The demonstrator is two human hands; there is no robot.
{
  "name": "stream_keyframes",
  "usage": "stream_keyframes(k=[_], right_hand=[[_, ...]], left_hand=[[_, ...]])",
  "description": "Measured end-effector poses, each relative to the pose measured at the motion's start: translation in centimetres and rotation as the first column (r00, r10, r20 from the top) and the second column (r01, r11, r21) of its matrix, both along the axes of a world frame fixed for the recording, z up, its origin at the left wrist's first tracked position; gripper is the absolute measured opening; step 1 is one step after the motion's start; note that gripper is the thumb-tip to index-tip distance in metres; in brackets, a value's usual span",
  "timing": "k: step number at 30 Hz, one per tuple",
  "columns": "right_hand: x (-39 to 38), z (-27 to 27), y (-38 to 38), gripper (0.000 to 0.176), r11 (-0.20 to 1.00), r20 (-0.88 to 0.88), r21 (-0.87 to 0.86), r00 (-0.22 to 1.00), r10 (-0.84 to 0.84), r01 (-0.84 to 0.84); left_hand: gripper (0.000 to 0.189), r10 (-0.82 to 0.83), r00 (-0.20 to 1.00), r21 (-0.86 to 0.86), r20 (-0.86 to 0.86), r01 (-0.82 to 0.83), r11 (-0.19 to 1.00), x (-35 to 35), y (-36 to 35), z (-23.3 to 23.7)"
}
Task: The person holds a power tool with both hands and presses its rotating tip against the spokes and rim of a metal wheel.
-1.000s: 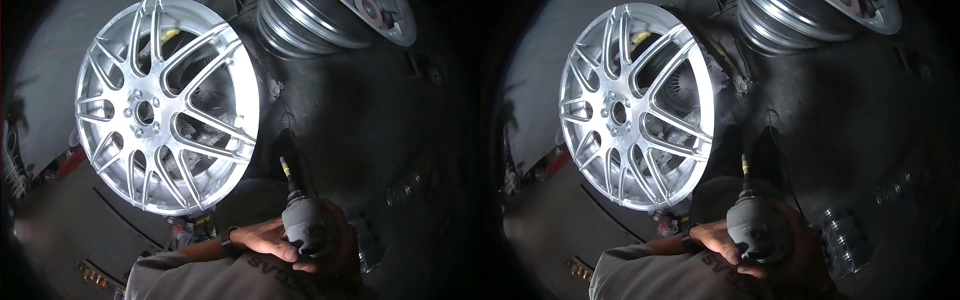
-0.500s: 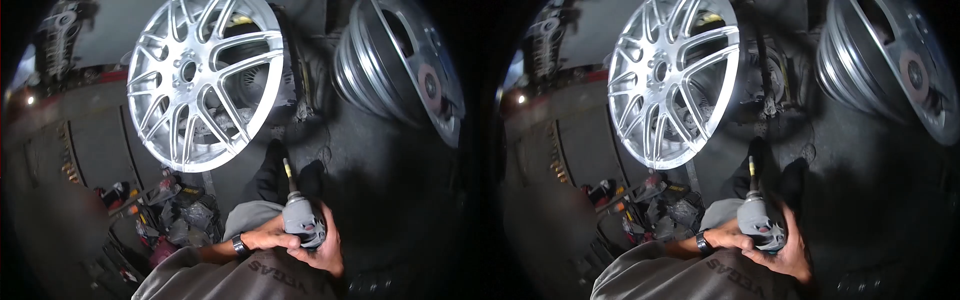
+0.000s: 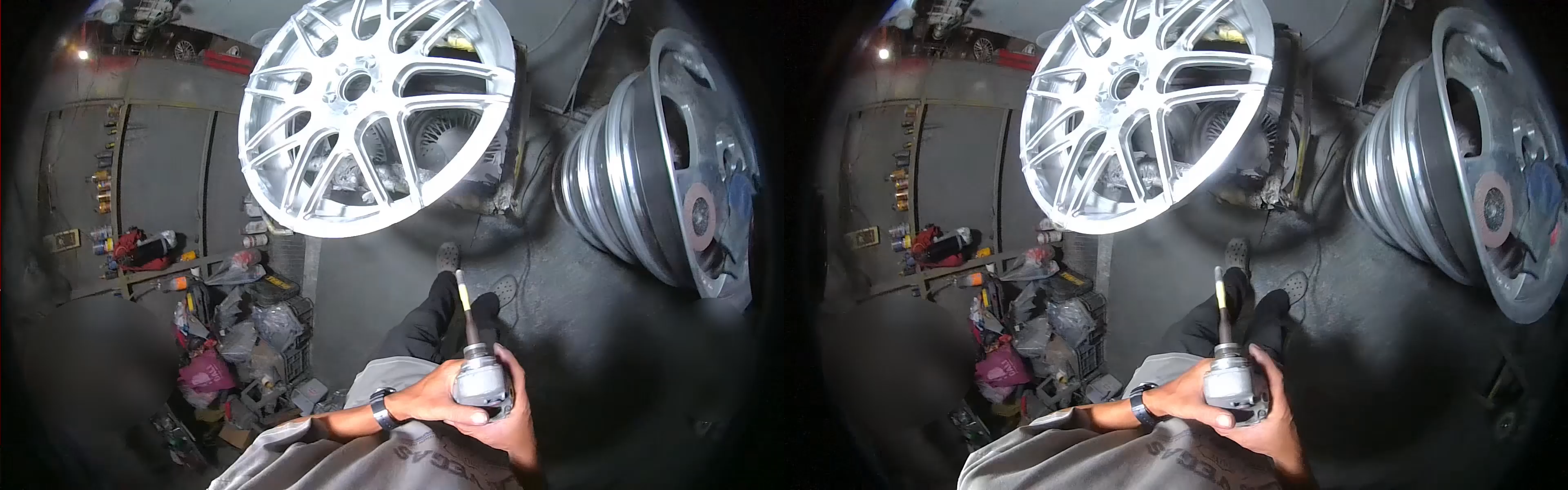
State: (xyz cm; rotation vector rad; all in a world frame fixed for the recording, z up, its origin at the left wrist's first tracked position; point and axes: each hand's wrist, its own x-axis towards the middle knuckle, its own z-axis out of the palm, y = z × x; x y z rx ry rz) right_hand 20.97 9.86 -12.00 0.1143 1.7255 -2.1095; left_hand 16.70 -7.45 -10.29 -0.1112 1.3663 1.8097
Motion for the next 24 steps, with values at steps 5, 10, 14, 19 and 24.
stream_keyframes(k=[5, 10, 14, 19, 24], right_hand=[[-0.9, 1.1, -2.2, 0.101, 0.999, -0.056, 0.046, 0.998, -0.006, 0.009], [-2.8, 1.5, -4.6, 0.096, 0.994, -0.187, 0.105, 0.982, -0.02, 0.04], [-3.5, 1.7, -6.3, 0.087, 0.977, -0.255, 0.193, 0.966, -0.034, 0.086], [-3.0, -0.6, -6.5, 0.086, 0.955, -0.345, 0.266, 0.938, -0.035, 0.134], [-4.1, -2.7, -5.8, 0.094, 0.97, -0.49, 0.202, 0.871, -0.022, 0.138]], left_hand=[[0.066, -0.016, 0.99, -0.023, -0.137, 0.013, 1.0, -0.8, -2.5, 1.3], [0.078, -0.076, 0.944, -0.049, -0.322, 0.063, 0.997, -3.1, -4.8, 1.6], [0.078, -0.034, 0.893, -0.035, -0.449, 0.02, 0.999, -3.7, -5.8, 1.1], [0.074, -0.031, 0.876, -0.027, -0.482, 0.021, 0.999, -4.4, -6.3, 0.1], [0.073, 0.055, 0.793, -0.053, -0.607, -0.11, 0.993, -4.6, -5.3, -1.4]])
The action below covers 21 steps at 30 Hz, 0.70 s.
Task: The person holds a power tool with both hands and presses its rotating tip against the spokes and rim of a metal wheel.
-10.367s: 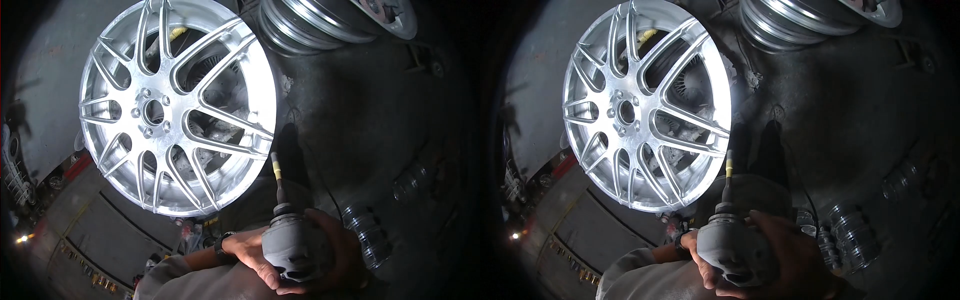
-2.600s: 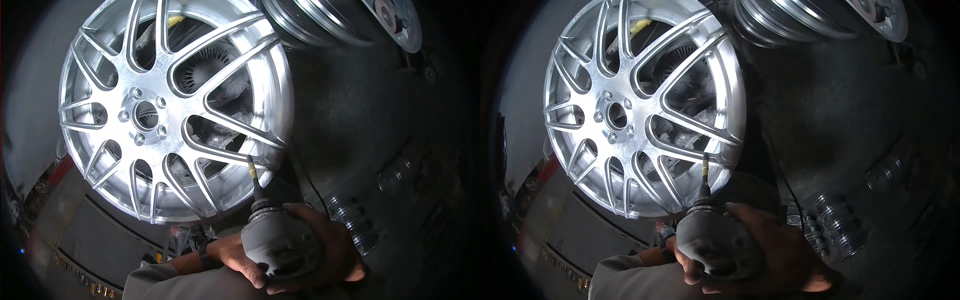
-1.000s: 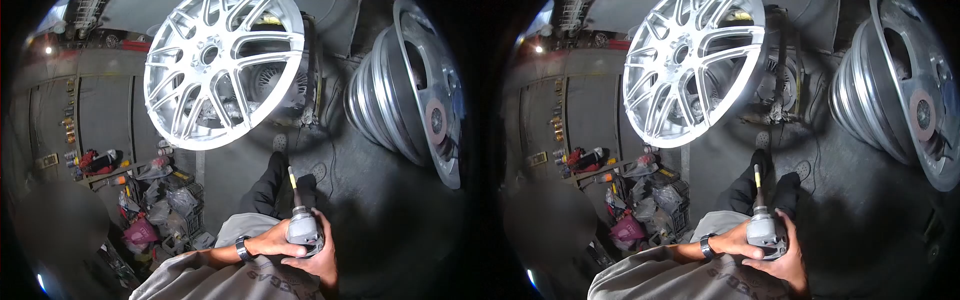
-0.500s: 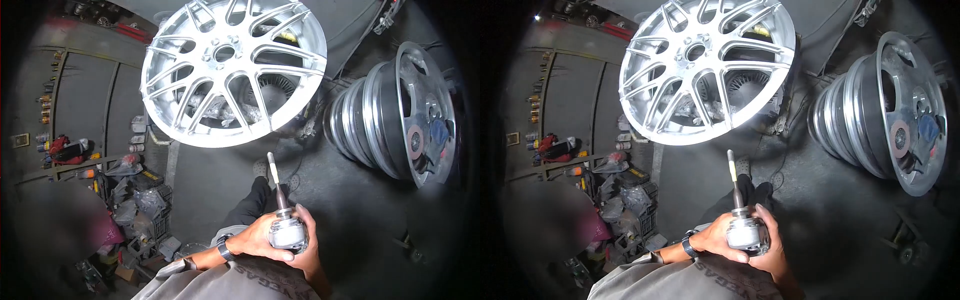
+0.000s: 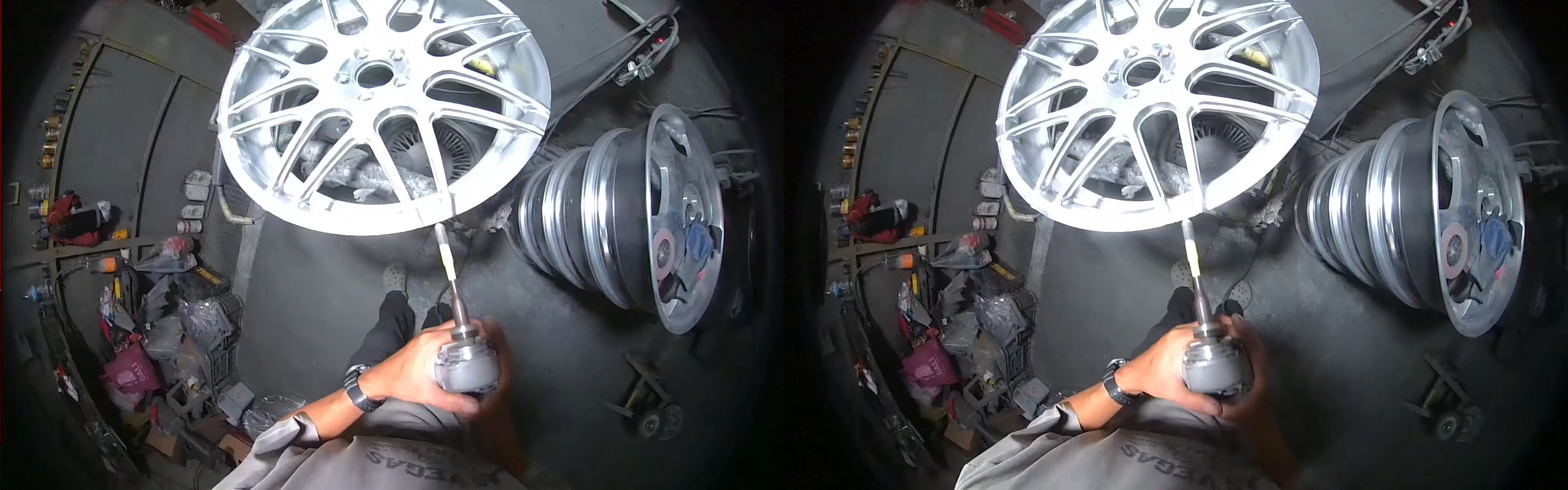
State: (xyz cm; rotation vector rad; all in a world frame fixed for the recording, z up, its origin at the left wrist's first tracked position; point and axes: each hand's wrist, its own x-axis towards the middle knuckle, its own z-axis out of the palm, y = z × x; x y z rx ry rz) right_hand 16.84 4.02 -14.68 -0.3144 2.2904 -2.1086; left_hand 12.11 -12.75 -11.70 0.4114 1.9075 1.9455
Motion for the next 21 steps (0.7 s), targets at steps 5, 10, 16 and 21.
stream_keyframes(k=[5, 10, 16, 21], right_hand=[[-1.1, -1.5, 0.7, 0.097, 0.99, 0.041, -0.097, 0.993, 0.109, -0.105], [-2.4, -2.1, 0.1, 0.087, 0.996, -0.079, 0.01, 0.992, 0.094, -0.094], [-3.8, -2.5, 0.2, 0.103, 0.988, -0.054, 0.026, 0.986, 0.156, -0.155], [-3.5, -3.7, 0.4, 0.095, 0.95, 0.086, -0.248, 0.972, 0.219, -0.192]], left_hand=[[0.095, 0.0, 1.0, 0.021, 0.025, -0.001, 1.0, 0.0, 0.5, -1.9], [0.08, 0.257, 0.963, 0.285, 0.075, -0.268, 0.92, 0.9, 1.6, -3.9], [0.094, 0.356, 0.882, 0.242, 0.309, -0.435, 0.867, 1.4, 3.5, -4.4], [0.093, 0.432, 0.856, 0.186, 0.284, -0.492, 0.851, 1.4, 3.8, -5.5]])
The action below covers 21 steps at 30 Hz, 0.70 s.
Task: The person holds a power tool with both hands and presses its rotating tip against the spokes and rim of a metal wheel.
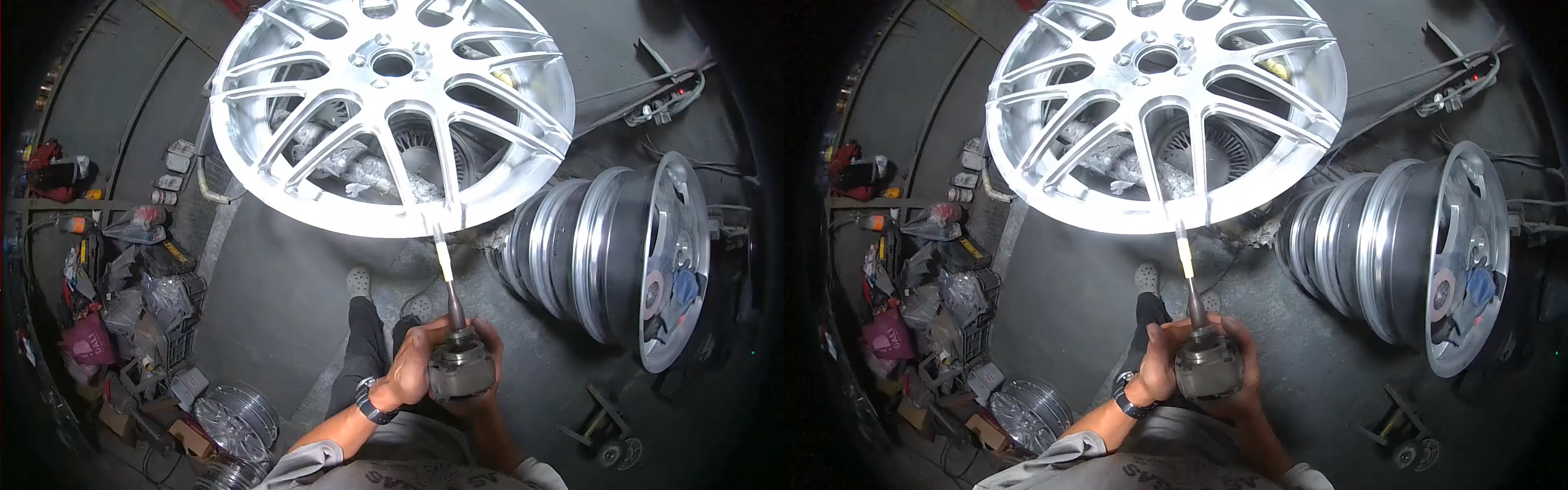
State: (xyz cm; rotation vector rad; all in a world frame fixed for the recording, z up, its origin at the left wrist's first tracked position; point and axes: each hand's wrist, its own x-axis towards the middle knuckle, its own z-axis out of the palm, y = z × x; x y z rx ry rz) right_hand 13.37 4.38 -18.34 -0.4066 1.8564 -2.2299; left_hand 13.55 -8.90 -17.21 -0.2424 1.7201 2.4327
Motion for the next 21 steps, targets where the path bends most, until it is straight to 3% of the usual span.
stream_keyframes(k=[2, 5, 8, 14, 16, 17, 19, 21], right_hand=[[-0.4, 0.4, -0.2, 0.096, 0.999, 0.038, -0.048, 0.999, 0.022, -0.02], [-1.3, 0.6, -0.3, 0.097, 0.997, -0.097, 0.047, 0.993, 0.067, -0.063], [-1.2, 0.4, -0.1, 0.096, 0.995, -0.077, 0.084, 0.995, 0.056, -0.049], [-0.9, -0.5, 0.6, 0.098, 0.998, 0.007, -0.006, 0.998, 0.059, -0.059], [-0.1, -1.3, 1.6, 0.1, 0.966, -0.033, 0.257, 0.999, 0.015, -0.006], [0.1, -1.8, 1.7, 0.1, 0.966, -0.033, 0.259, 0.999, 0.015, -0.006], [0.5, -2.3, 1.4, 0.1, 0.998, 0.112, 0.036, 0.992, -0.056, 0.052], [-0.1, -1.5, 1.2, 0.1, 0.998, 0.071, 0.058, 0.997, -0.02, 0.016]], left_hand=[[0.09, 0.029, 0.997, 0.074, 0.073, -0.034, 0.997, 0.2, 0.2, 0.2], [0.086, 0.061, 0.997, 0.051, 0.048, -0.064, 0.997, 0.1, 0.1, 0.1], [0.082, 0.081, 0.995, 0.093, 0.052, -0.086, 0.992, 0.3, 0.3, -0.4], [0.078, 0.094, 0.995, 0.043, -0.033, -0.093, 0.995, 0.4, 0.9, -2.0], [0.077, 0.052, 0.998, 0.03, -0.047, -0.05, 0.998, -0.5, 0.7, -1.4], [0.076, 0.007, 0.998, 0.012, -0.061, -0.007, 1.0, -0.8, 0.6, -1.2], [0.075, -0.009, 0.999, 0.022, -0.044, 0.01, 1.0, -0.8, 0.6, -1.1], [0.074, -0.025, 0.999, 0.029, -0.03, 0.026, 0.999, -0.6, 0.3, -1.2]])
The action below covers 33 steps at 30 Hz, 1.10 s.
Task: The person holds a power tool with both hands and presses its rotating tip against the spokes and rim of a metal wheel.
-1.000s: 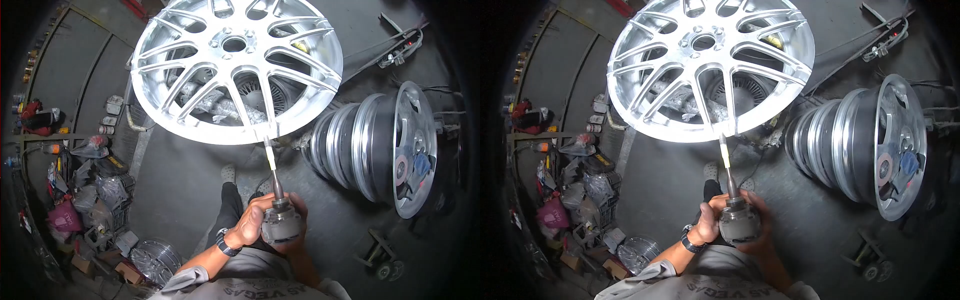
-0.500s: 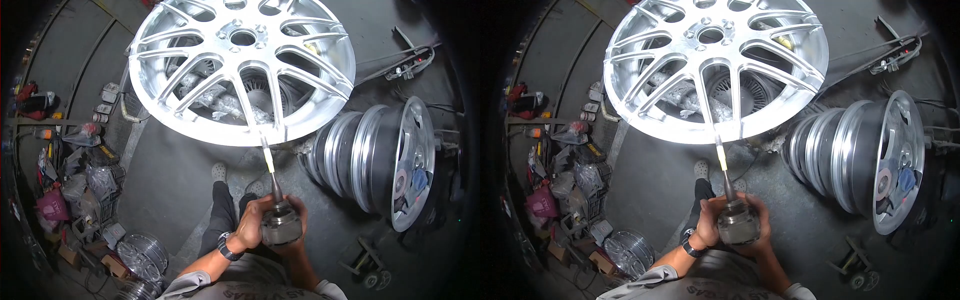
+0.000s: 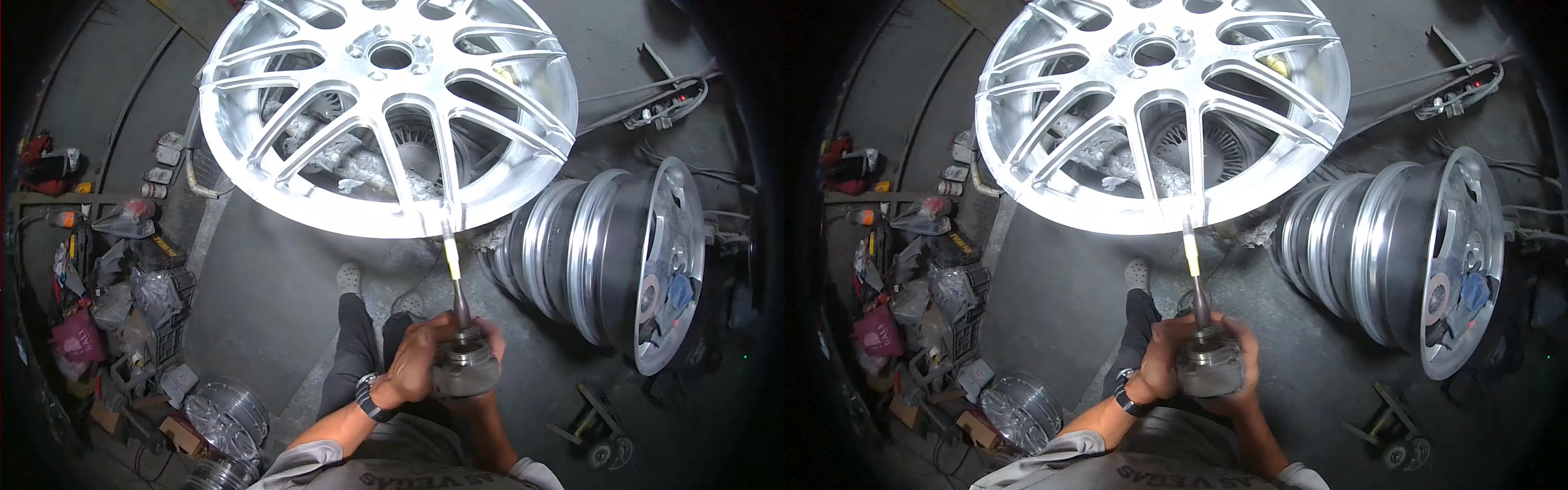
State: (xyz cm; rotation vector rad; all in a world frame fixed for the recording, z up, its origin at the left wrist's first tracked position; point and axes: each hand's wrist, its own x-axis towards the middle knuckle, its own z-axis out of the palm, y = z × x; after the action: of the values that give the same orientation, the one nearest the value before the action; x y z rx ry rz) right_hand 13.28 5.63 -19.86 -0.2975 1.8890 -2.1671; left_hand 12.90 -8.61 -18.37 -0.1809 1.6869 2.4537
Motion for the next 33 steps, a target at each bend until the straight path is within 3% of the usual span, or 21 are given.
stream_keyframes(k=[3, 5, 8, 10, 11, 13, 14, 15, 16, 17, 18, 19, 20, 23, 24, 25, 26, 27, 33], right_hand=[[-0.3, 0.2, -0.5, 0.099, 0.998, -0.048, 0.026, 0.997, 0.061, -0.06], [0.0, -0.3, -0.7, 0.099, 0.997, -0.057, 0.031, 0.995, 0.079, -0.077], [1.1, -2.6, -0.1, 0.098, 0.995, -0.017, -0.075, 0.998, 0.061, -0.062], [2.1, -5.1, 1.1, 0.098, 0.981, 0.456, -0.182, 0.89, 0.021, 0.07], [2.6, -5.4, 1.4, 0.098, 0.981, 0.456, -0.181, 0.89, 0.019, 0.071], [2.9, -5.5, 1.6, 0.097, 0.999, 0.201, -0.019, 0.979, -0.037, 0.041], [2.9, -5.9, 1.6, 0.097, 0.999, 0.201, -0.017, 0.979, -0.037, 0.042], [2.5, -6.0, 1.3, 0.097, 0.967, 0.493, -0.195, 0.869, -0.049, 0.165], [2.2, -6.0, 0.9, 0.096, 0.89, 0.735, -0.316, 0.678, 0.01, 0.33], [2.1, -5.5, 0.8, 0.096, 0.889, 0.736, -0.316, 0.677, 0.011, 0.33], [1.4, -3.4, -0.1, 0.096, 0.963, 0.4, -0.243, 0.916, -0.009, 0.115], [1.1, -2.1, -0.6, 0.095, 0.995, -0.001, -0.079, 0.999, 0.054, -0.054], [1.3, -2.2, -0.7, 0.095, 0.996, 0.0, -0.079, 0.999, 0.053, -0.052], [1.6, -1.9, -0.7, 0.096, 0.991, 0.099, -0.133, 0.995, 0.005, 0.008], [1.3, -1.1, -0.6, 0.097, 1.0, -0.004, 0.015, 1.0, -0.022, 0.022], [1.1, -0.6, -0.5, 0.097, 0.986, -0.108, 0.16, 0.994, -0.033, 0.05], [1.0, -0.5, -0.4, 0.097, 0.985, -0.109, 0.163, 0.994, -0.032, 0.049], [0.9, -0.5, -0.4, 0.097, 0.989, -0.094, 0.141, 0.995, -0.029, 0.042], [0.3, -0.4, -1.4, 0.096, 0.996, -0.136, 0.067, 0.989, 0.059, -0.051]], left_hand=[[0.074, 0.026, 0.999, -0.016, -0.02, -0.026, 1.0, 0.7, -0.2, -0.2], [0.072, 0.129, 0.985, 0.105, 0.113, -0.141, 0.984, 1.6, 0.2, -0.6], [0.07, 0.092, 0.995, 0.031, 0.041, -0.093, 0.995, 1.7, 0.0, -1.0], [0.07, 0.048, 0.999, 0.0, -0.004, -0.048, 0.999, 0.8, -0.2, -0.6], [0.071, 0.006, 0.999, -0.035, -0.048, -0.008, 0.999, 0.3, -0.3, -0.5], [0.072, -0.014, 0.997, -0.069, -0.078, 0.008, 0.998, 0.0, -0.4, -1.0], [0.074, -0.033, 0.994, -0.105, -0.107, 0.022, 0.994, 0.0, -0.4, -1.2], [0.074, -0.033, 0.994, -0.104, -0.106, 0.022, 0.994, 0.2, -0.4, -1.2], [0.074, -0.005, 0.997, -0.078, -0.08, -0.001, 0.997, 0.5, -0.6, -1.1], [0.074, 0.022, 0.998, -0.053, -0.053, -0.025, 0.998, 0.7, -0.7, -1.0], [0.074, 0.021, 0.998, -0.054, -0.051, -0.024, 0.998, 1.1, -0.7, -0.9], [0.073, 0.052, 0.999, 0.009, 0.013, -0.052, 0.999, 1.6, -0.6, -0.9], [0.073, 0.079, 0.994, 0.071, 0.079, -0.085, 0.994, 1.8, -0.5, -0.8], [0.073, 0.055, 0.997, 0.061, 0.045, -0.058, 0.996, 1.6, -0.1, -1.5], [0.073, 0.054, 0.998, 0.065, 0.044, -0.057, 0.996, 1.1, -0.1, -1.3], [0.073, -0.001, 1.0, -0.035, -0.002, 0.001, 0.999, 0.3, -0.2, -0.9], [0.073, -0.06, 0.997, -0.137, -0.041, 0.054, 0.989, -0.1, -0.3, -0.7], [0.073, -0.059, 0.997, -0.136, -0.041, 0.053, 0.989, 0.0, -0.3, -0.7], [0.07, 0.063, 0.998, 0.041, 0.028, -0.064, 0.997, 1.5, -0.4, -1.2]])
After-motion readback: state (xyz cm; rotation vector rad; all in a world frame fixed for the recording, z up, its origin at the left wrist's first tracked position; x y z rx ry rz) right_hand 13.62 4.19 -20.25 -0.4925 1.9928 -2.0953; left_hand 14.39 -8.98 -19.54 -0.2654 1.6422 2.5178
